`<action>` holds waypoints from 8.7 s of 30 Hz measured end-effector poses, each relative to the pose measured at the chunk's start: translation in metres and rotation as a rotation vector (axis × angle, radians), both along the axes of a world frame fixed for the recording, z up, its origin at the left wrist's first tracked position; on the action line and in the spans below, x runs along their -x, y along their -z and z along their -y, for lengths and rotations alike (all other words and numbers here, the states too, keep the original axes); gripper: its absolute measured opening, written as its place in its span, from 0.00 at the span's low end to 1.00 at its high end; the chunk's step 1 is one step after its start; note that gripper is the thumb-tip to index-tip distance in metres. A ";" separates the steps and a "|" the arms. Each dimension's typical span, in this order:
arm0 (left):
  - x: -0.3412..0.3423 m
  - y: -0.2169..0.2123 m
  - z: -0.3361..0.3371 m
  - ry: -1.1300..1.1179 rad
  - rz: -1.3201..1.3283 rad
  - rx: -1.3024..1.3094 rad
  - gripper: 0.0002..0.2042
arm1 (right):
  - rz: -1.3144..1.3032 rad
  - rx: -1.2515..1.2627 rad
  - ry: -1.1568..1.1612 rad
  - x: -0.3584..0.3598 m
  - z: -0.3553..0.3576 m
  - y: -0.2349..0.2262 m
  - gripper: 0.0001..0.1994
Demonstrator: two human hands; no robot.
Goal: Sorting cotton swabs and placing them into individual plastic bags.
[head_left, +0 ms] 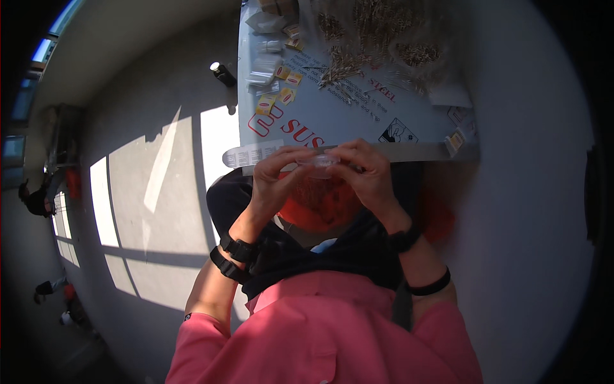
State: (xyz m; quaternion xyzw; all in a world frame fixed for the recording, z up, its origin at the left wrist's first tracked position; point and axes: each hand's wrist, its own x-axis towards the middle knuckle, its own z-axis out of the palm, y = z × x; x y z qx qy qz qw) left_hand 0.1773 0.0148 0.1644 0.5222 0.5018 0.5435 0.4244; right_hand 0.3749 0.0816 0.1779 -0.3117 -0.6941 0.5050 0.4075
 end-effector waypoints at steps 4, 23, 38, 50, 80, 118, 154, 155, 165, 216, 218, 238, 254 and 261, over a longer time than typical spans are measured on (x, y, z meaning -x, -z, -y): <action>0.006 0.015 -0.014 0.038 -0.058 0.011 0.12 | 0.017 0.003 0.000 0.003 -0.012 0.019 0.11; 0.026 0.105 -0.056 0.021 -0.279 0.064 0.10 | 0.149 -0.079 -0.017 0.027 -0.056 0.114 0.09; 0.034 0.111 -0.058 0.037 -0.255 0.096 0.09 | 0.185 -0.064 0.052 0.038 -0.054 0.125 0.07; 0.031 0.108 -0.058 -0.035 -0.255 0.043 0.08 | 0.218 -0.187 0.121 0.042 -0.058 0.117 0.07; 0.033 0.114 -0.064 -0.101 -0.228 0.107 0.06 | 0.286 -0.156 0.070 0.045 -0.068 0.120 0.06; 0.035 0.099 -0.066 -0.071 -0.499 0.024 0.06 | 0.421 -0.265 0.083 0.060 -0.060 0.123 0.07; 0.031 0.111 -0.074 -0.041 -0.355 0.040 0.09 | 0.284 -0.284 0.055 0.049 -0.076 0.124 0.08; 0.030 0.111 -0.074 -0.040 -0.356 0.039 0.09 | 0.284 -0.285 0.057 0.050 -0.075 0.124 0.08; 0.020 0.092 -0.069 -0.135 -0.330 0.166 0.06 | 0.390 -0.321 0.108 0.056 -0.066 0.111 0.08; 0.011 0.069 -0.044 -0.051 -0.323 0.076 0.10 | 0.420 -0.261 0.072 0.030 -0.041 0.089 0.08; 0.015 0.078 -0.051 0.040 -0.373 0.086 0.08 | 0.422 -0.242 0.073 0.030 -0.045 0.097 0.07; 0.018 0.092 -0.065 0.172 -0.787 0.007 0.07 | 0.433 -0.536 0.151 0.043 -0.059 0.109 0.07; 0.012 0.010 -0.044 0.144 -0.215 0.164 0.23 | 0.318 -0.243 0.092 0.031 -0.053 0.019 0.06; 0.007 -0.019 -0.022 0.180 0.247 0.305 0.15 | 0.135 0.175 -0.079 0.023 -0.043 -0.048 0.07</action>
